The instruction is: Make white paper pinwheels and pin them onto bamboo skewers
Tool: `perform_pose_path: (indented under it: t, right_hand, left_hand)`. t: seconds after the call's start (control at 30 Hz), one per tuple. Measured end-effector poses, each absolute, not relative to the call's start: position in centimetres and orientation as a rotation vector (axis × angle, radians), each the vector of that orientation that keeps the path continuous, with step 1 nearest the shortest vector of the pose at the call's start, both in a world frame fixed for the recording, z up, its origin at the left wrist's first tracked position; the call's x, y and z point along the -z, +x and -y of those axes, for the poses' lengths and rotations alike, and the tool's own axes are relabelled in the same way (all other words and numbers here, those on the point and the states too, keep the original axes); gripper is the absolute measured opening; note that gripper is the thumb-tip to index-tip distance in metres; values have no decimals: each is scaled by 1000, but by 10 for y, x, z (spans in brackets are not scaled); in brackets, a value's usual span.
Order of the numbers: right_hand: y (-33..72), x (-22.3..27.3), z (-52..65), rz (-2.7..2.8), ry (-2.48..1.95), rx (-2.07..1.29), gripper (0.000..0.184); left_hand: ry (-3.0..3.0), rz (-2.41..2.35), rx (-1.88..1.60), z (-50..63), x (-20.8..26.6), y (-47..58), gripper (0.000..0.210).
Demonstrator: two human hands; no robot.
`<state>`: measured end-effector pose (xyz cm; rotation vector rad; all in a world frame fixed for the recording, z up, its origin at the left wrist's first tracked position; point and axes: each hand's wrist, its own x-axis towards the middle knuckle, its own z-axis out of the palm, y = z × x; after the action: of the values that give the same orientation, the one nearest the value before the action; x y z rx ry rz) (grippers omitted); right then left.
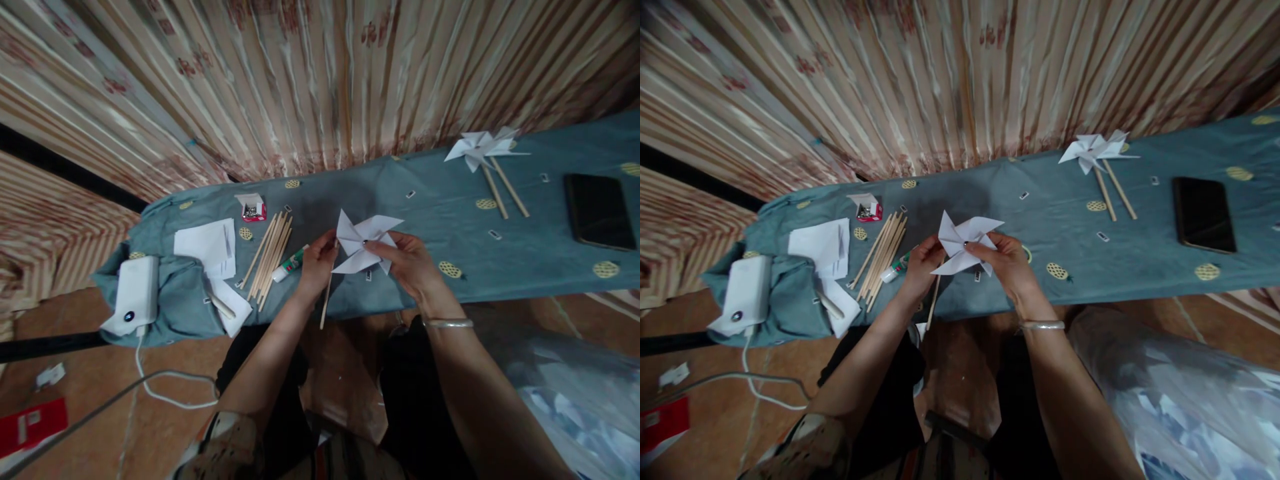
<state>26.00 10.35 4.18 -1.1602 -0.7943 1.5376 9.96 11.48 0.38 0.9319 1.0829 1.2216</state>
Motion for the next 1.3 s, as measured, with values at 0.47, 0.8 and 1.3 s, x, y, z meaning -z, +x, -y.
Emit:
perform_pose_path:
  t: [0.47, 0.8, 1.3]
  right_hand:
    - [258, -41, -106, 788, -1190, -1645, 34]
    - [250, -34, -107, 921, -1247, -1680, 37]
    - [236, -31, -98, 1478, -1391, -433, 35]
  left_hand:
    - [782, -1062, -1017, -101, -29, 104, 33]
    - [670, -1055, -1031, -103, -14, 94, 32]
    - [592, -1043, -1179, -105, -16, 85, 24]
